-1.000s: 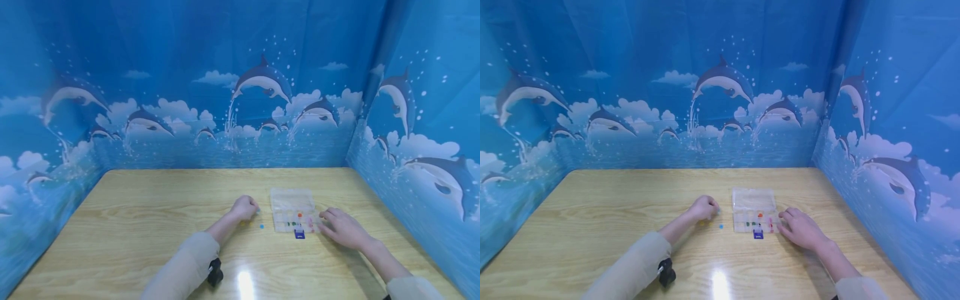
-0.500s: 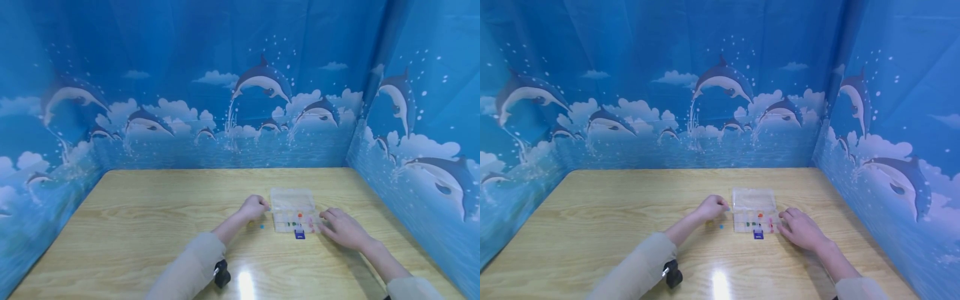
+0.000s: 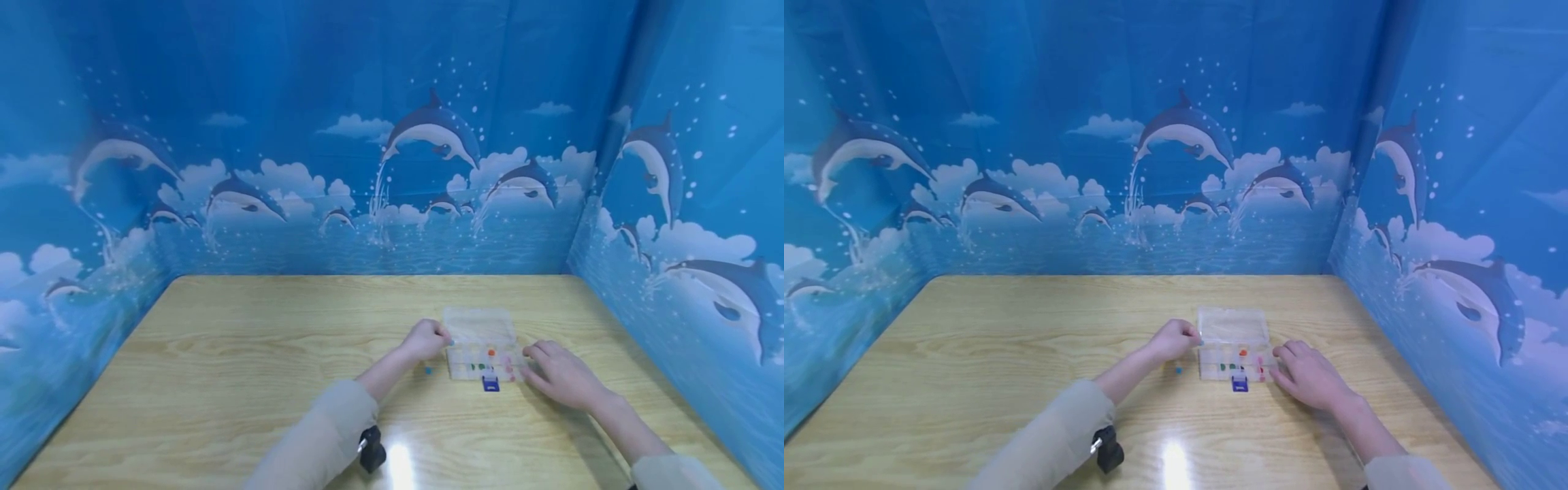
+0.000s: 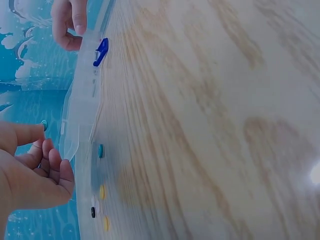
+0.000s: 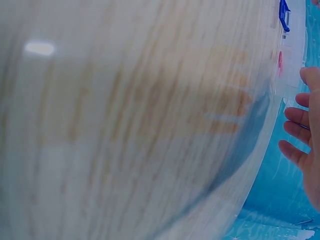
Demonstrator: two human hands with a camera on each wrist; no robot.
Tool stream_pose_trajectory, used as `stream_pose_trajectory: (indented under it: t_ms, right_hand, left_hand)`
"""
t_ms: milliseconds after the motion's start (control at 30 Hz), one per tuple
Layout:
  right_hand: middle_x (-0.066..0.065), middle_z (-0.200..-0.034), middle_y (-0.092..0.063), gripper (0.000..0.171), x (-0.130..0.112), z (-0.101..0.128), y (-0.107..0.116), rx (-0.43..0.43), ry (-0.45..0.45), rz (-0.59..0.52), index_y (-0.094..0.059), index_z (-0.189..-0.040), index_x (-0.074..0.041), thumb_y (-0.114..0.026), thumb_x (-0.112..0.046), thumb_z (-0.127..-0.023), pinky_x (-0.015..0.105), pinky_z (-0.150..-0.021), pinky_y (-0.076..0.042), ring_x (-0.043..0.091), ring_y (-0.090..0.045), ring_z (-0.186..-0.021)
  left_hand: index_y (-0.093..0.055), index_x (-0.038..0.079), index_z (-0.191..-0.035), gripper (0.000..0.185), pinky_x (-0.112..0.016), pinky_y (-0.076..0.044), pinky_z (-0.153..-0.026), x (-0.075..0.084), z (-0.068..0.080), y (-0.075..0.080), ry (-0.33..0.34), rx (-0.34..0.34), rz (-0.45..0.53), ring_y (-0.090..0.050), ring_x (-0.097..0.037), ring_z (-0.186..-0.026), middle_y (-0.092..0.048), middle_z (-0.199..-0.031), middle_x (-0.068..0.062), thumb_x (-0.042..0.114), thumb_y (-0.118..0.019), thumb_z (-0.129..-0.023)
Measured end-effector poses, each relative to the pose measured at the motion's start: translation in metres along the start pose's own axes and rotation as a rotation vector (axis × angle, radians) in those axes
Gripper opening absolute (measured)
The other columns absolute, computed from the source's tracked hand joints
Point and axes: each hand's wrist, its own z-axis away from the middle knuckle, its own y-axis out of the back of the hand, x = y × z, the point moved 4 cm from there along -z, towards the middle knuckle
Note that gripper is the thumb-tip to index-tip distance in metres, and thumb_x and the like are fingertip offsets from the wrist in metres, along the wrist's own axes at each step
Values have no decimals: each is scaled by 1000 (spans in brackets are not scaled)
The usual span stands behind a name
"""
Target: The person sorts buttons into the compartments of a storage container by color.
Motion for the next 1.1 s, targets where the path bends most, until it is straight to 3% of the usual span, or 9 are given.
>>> stream_pose_trajectory:
  t_ms: [433, 867, 1100]
  right_hand:
    - [13, -101, -59, 33, 0, 1, 0, 2, -6, -4, -60, -105, 1, -67, -22, -83, 48, -83, -46, 31, -56, -95]
    - [12, -100, -59, 33, 1, 2, 0, -12, -14, -9, -60, -106, 1, -66, -23, -84, 47, -82, -46, 29, -56, -94]
    - [12, -100, -59, 33, 1, 1, 0, -17, -21, -11, -60, -106, 1, -66, -23, -84, 46, -82, -46, 29, -57, -93]
  left_hand:
    - [-61, 4, -85, 4, -24, -42, -58, 12, -1, -14, -20, 43, -5, -50, -14, -70, -56, -81, -1, 7, -60, -87]
    - [-61, 4, -82, 3, -24, -45, -58, 13, -8, -27, -43, 92, -41, -51, -13, -67, -57, -77, 0, 4, -59, -84]
    - [-61, 8, -79, 7, -24, -45, -58, 15, -7, -35, 19, 100, -47, -51, -13, -66, -55, -74, 1, 3, -60, -83]
